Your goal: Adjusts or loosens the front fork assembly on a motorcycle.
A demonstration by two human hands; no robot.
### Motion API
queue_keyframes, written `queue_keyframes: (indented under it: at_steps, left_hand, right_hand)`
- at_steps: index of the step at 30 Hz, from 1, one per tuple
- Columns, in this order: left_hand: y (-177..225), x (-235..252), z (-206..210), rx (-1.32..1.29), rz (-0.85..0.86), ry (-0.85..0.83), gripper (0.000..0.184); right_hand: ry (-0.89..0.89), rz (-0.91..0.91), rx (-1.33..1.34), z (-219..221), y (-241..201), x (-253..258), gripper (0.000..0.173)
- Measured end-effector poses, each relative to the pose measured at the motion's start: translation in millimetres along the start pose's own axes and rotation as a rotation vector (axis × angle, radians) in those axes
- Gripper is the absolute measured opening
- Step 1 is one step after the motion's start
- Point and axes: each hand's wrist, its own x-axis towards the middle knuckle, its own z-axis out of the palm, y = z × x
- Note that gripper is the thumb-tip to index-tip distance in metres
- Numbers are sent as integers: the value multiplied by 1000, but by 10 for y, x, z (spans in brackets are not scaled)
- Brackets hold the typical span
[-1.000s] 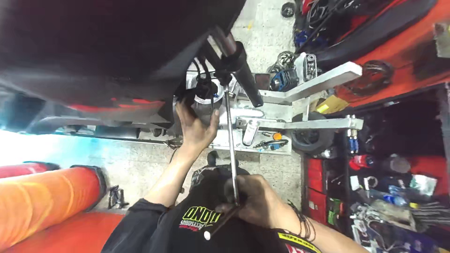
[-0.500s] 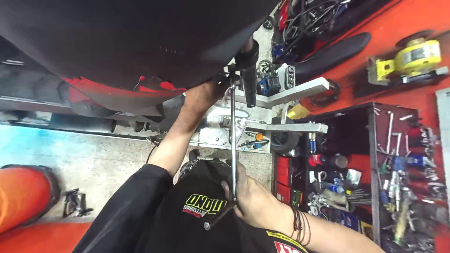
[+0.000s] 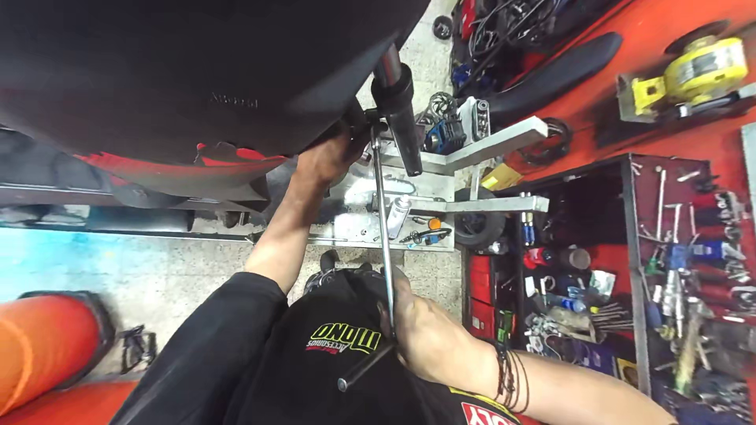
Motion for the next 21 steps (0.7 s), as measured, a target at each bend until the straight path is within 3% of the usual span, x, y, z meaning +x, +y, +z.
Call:
queue_keyframes:
  at_steps: [6, 10, 21]
  left_hand:
    - [32, -11, 36, 22, -53, 18, 42]
    - [41, -29, 68, 28, -66, 82, 44]
    - [109, -43, 43, -37, -178, -1, 41]
  right_hand:
    - [-75, 92, 51, -81, -35, 0, 55]
    - [-26, 54, 48, -90, -36, -21, 56]
    - [-119, 157, -58, -254, -190, 5, 61]
